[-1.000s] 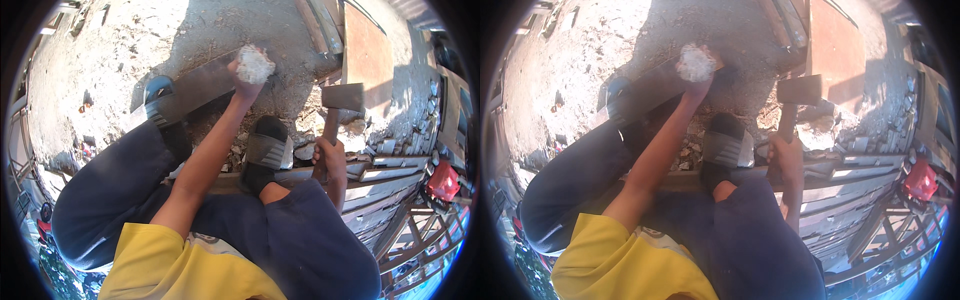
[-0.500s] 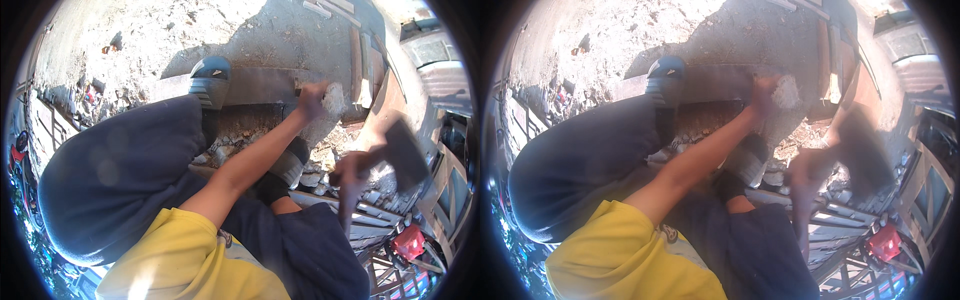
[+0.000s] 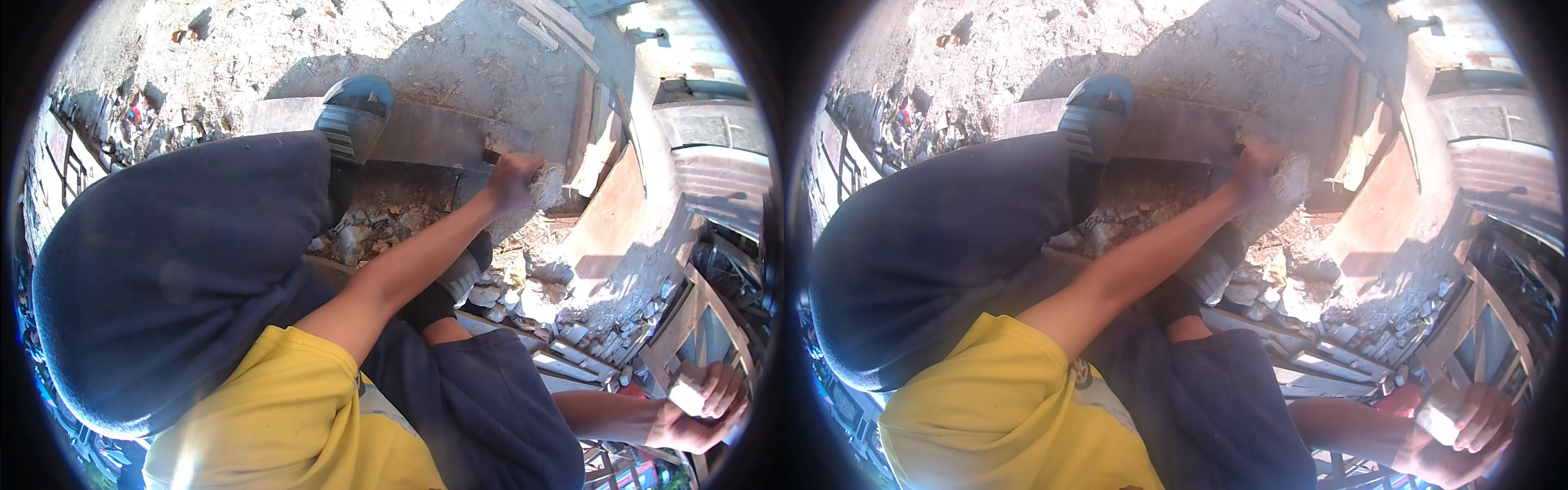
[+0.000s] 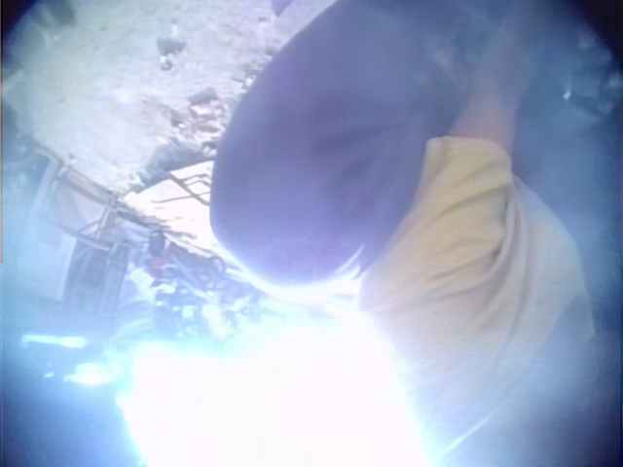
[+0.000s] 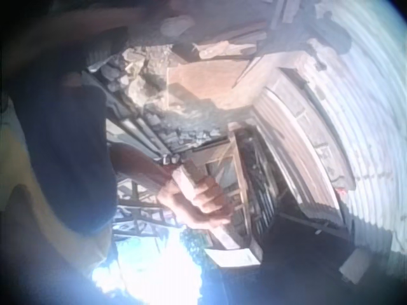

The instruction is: The person uses a chisel and hammer to carve a rectangular piece of wood. They repeatedly strike the chisel to remove wood chips, then clear the debris with a brush and their hand.

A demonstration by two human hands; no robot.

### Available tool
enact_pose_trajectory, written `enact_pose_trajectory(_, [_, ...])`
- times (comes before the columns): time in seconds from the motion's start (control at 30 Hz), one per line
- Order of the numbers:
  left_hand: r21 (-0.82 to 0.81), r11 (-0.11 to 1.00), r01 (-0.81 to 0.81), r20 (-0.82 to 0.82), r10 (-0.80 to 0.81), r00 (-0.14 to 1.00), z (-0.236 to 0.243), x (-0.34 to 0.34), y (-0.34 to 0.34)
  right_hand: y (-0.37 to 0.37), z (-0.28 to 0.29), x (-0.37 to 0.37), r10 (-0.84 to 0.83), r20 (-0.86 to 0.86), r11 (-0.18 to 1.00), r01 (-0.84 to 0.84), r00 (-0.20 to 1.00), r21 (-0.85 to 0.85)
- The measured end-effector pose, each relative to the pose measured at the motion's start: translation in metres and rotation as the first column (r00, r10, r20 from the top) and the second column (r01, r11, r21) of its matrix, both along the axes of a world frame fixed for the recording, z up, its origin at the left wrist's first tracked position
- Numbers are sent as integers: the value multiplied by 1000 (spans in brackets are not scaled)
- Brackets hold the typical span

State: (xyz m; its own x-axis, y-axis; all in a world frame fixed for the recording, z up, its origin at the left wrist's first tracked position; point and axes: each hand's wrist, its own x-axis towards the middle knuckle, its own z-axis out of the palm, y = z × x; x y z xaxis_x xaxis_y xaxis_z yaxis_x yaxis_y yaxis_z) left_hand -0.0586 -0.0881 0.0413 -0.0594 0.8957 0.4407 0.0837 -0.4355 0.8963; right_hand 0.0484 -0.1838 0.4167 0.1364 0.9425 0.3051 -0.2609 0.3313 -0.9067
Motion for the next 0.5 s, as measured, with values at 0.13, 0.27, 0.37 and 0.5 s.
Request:
enact_pose_trajectory(0.13, [6, 999, -42, -39, 42, 998, -3, -1, 2, -3, -149, -30, -455, 401, 832, 540, 795, -126])
enact_pose_trajectory(0.27, [25, 999, -38, 71, 36, 997, -9, -1, 11, -40, -217, -38, 44, 410, 408, 358, 911, -840])
enact_pose_trajectory(0.37, [8, 1000, -20, 48, 20, 999, -5, -3, -4, -39, -205, -25, -118, 283, 470, 305, 952, -829])
enact_pose_trajectory(0.5, [19, 999, -38, -4, 39, 999, -12, -1, 6, -37, -113, -3, -251, 423, 756, 449, 871, -476])
